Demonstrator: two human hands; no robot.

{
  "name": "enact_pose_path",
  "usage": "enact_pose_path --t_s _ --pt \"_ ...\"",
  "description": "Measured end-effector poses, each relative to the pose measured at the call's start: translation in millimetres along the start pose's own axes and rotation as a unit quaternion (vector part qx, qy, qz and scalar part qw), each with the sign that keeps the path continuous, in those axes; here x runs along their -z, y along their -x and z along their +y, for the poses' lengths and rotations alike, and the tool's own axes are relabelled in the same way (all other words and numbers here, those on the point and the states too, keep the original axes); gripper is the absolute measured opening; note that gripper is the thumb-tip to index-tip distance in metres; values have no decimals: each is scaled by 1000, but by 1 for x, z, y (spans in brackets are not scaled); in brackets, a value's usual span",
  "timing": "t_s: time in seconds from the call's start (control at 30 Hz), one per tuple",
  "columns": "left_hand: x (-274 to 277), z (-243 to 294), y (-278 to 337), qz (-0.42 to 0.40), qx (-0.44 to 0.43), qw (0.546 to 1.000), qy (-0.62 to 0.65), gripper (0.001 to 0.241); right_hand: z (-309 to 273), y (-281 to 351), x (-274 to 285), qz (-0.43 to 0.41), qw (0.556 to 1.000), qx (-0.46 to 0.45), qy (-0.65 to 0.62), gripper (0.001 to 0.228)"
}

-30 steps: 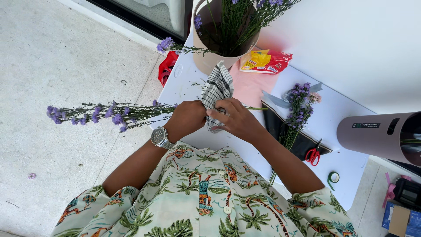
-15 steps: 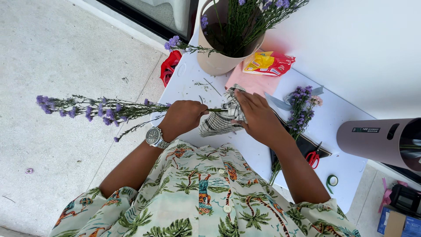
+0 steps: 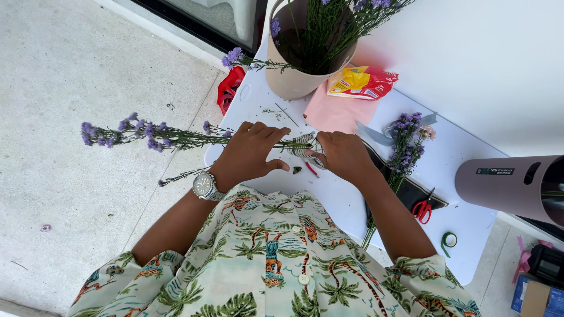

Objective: The person arranges flowers in a vase and on a work surface, trimming stems with shears and securing them with tape.

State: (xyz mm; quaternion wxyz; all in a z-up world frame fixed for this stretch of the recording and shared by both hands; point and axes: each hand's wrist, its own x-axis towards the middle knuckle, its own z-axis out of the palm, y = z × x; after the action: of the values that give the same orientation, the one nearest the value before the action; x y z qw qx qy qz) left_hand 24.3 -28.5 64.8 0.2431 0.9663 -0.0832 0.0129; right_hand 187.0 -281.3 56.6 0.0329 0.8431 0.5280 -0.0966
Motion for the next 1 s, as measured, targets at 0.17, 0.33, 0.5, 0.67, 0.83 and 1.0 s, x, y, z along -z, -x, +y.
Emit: enact_pose_path --t_s 0.17,0.33,0.5,0.67,0.83,1.0 --pt "-2 12 -10 39 -44 998 -11 47 -5 5 6 24 1000 4 2 45" --pt "-8 9 -13 47 -37 998 16 22 -8 18 18 127 992 12 -5 46" --pt "-24 0 -10 82 -33 986 138 27 -10 26 11 207 977 39 -11 59" --pt "-23 -2 -6 29 -27 995 88 24 0 24 -46 129 990 -5 -51 43" --pt "-31 -2 -4 16 25 992 123 26 -27 33 -12 217 976 -4 -22 76" --pt "-30 7 -9 49 -14 989 142 14 -55 24 -9 374 924 67 -44 83"
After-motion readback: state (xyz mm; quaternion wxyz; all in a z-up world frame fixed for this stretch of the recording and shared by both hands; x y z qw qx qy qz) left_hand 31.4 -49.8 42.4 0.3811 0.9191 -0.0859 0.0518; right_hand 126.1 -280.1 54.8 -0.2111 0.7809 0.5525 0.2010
